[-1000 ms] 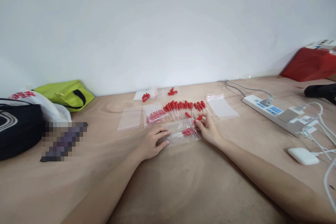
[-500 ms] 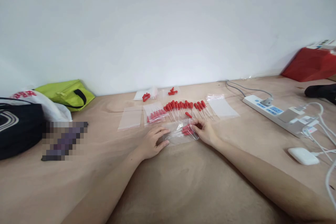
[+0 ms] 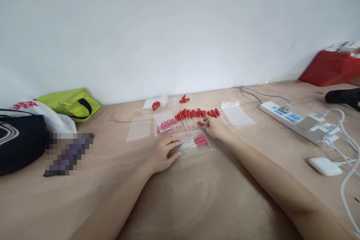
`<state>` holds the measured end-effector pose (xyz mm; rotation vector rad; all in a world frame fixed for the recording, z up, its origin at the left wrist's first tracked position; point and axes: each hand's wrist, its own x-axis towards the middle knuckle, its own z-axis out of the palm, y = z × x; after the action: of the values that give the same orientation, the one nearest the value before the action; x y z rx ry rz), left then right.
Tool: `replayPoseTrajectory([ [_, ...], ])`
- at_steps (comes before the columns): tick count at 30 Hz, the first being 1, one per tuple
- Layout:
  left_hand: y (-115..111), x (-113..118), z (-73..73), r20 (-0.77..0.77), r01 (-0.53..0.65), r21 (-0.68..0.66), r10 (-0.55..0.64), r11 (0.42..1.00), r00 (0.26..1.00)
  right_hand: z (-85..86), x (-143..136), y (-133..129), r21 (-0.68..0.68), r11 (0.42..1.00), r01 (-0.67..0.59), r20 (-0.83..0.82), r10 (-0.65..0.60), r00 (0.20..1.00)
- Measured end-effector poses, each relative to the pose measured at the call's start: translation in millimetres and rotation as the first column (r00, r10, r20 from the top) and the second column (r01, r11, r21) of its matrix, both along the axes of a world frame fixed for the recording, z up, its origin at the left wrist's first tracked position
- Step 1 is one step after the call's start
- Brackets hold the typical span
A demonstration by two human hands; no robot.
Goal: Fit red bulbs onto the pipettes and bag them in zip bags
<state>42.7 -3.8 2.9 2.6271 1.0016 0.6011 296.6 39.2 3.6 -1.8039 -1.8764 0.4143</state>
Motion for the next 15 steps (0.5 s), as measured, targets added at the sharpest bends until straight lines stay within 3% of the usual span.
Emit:
replayPoseTrajectory([
  [4,-1,0,0.8,0.011,0.004,0.004,-0.004,1.0,1.0,1.3,7,0,0.06,0.998,-0.029,-0.034,0.031,0.999],
  [8,-1,0,0.7,0.008,-0.001,-0.007,0.001,1.0,1.0,4.4,31,-9,0.204,0.976,0.072,-0.331,0.0,0.944],
  [12,0,1,0.5,-0.003,-0.011,-0.013,0.011,1.0,1.0,-8.1,44,-21,0.089,0.941,0.326,-0.702,-0.173,0.691],
  [15,0,1,0.7,-0.006,-0.015,-0.013,0.015,1.0,1.0,-20.8,40,-27,0.023,0.917,0.397,-0.827,-0.206,0.524],
])
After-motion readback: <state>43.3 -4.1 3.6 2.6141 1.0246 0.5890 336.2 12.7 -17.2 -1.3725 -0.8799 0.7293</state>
